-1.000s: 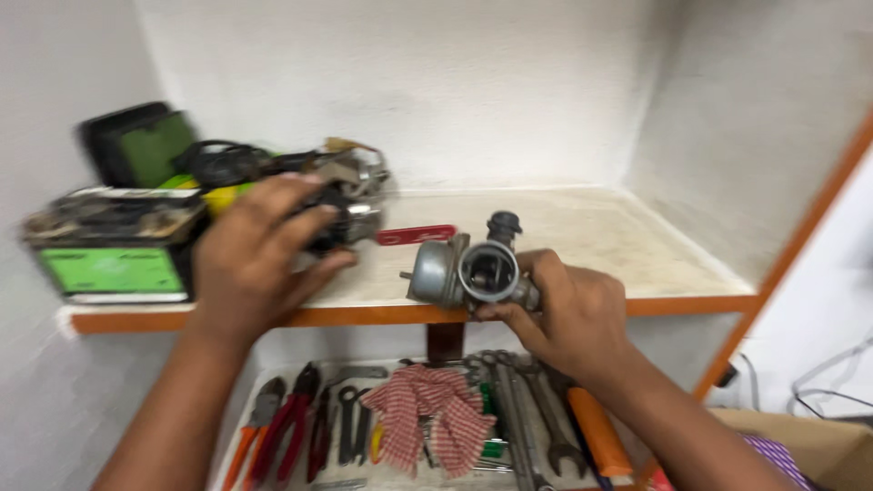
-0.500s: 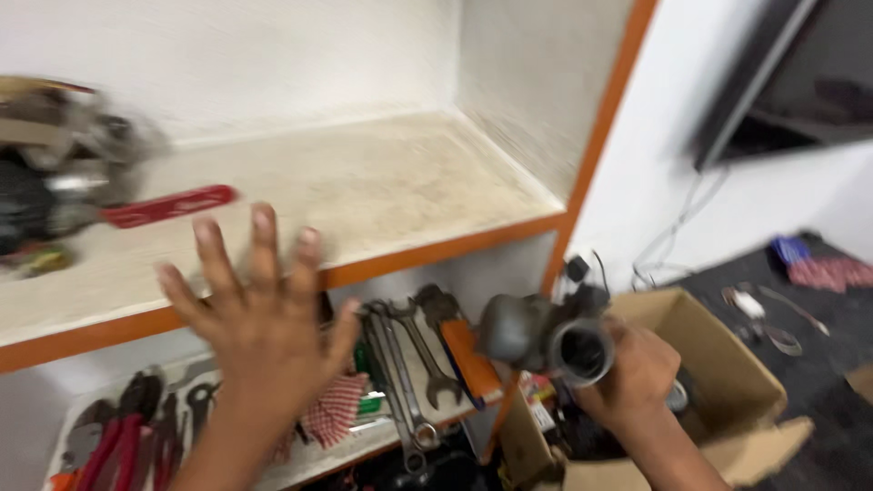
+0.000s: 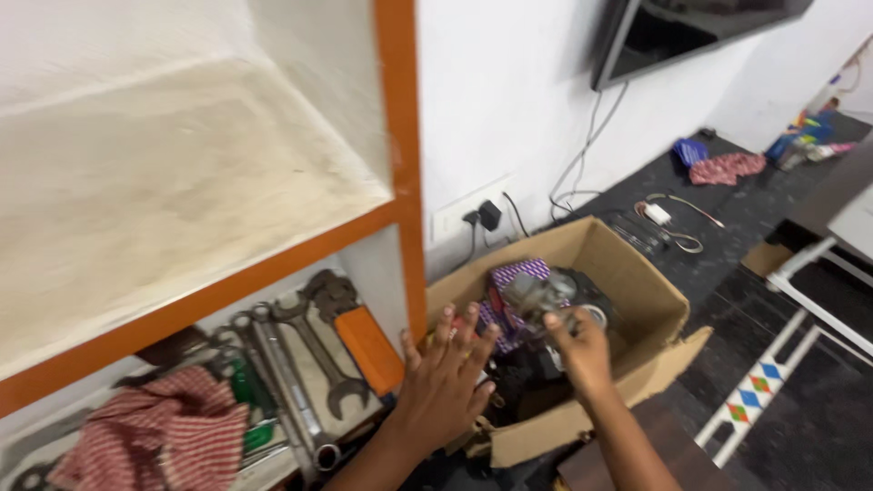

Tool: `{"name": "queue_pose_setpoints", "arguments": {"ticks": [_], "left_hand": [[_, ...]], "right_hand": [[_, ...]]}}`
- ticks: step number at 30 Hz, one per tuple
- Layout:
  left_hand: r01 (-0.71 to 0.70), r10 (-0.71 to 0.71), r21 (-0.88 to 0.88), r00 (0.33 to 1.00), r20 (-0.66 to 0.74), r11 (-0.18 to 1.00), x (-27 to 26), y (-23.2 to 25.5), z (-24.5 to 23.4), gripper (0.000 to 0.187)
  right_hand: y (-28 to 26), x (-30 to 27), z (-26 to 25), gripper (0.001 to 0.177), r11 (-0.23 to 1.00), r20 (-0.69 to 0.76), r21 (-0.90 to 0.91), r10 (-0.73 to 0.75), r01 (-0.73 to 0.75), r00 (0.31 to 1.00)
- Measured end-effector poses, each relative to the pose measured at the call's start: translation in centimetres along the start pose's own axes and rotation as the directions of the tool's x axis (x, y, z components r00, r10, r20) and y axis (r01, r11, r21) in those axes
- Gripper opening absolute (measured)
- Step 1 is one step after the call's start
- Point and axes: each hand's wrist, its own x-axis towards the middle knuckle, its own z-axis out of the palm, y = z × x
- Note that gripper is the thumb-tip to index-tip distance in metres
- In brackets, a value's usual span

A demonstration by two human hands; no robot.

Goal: The person moves various mechanical parts, including a carburetor, a battery, and small electronic components, between a shelf and a cardboard box by hand.

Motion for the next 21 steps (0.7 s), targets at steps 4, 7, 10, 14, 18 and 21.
{"name": "queue_pose_setpoints", "arguments": {"ticks": [4, 7, 10, 14, 18, 21], "left_hand": [[0.157, -0.148, -0.007, 0.948, 0.282, 0.988, 0.8, 0.8, 4.8, 0.085], [0.252, -0.212, -0.047, 0.890, 0.404, 0.967, 0.4, 0.1, 8.4, 0.092], [0.188, -0.177, 0.012, 0.902, 0.393, 0.982, -1.2, -0.5, 11.3, 0.100], [0.278, -0.263, 0.014, 0.890, 0.374, 0.961, -1.7, -0.3, 14.6, 0.104], [0.423, -0.396, 0.067, 0.766, 0.506, 0.904, -0.7, -0.1, 15.1, 0.102], [0.436, -0.412, 0.093, 0.730, 0.545, 0.895, -0.1, 0.0, 14.2, 0.104]], "right_hand": [[5.5, 1.4, 1.3, 0.044, 0.979, 0.109, -0.137, 0.163, -0.148, 0.981], [8.9, 2.8, 2.5, 0.060, 0.903, 0.288, -0.418, 0.233, -0.097, 0.929], [11.3, 4.2, 4.5, 0.062, 0.786, 0.476, -0.616, 0.311, 0.059, 0.822], [14.3, 6.0, 7.6, 0.060, 0.667, 0.621, -0.688, 0.336, 0.286, 0.708], [16.2, 6.5, 10.6, 0.060, 0.620, 0.673, -0.695, 0.384, 0.363, 0.632], [16.4, 6.2, 11.9, 0.058, 0.606, 0.654, -0.727, 0.469, 0.322, 0.593]]}}
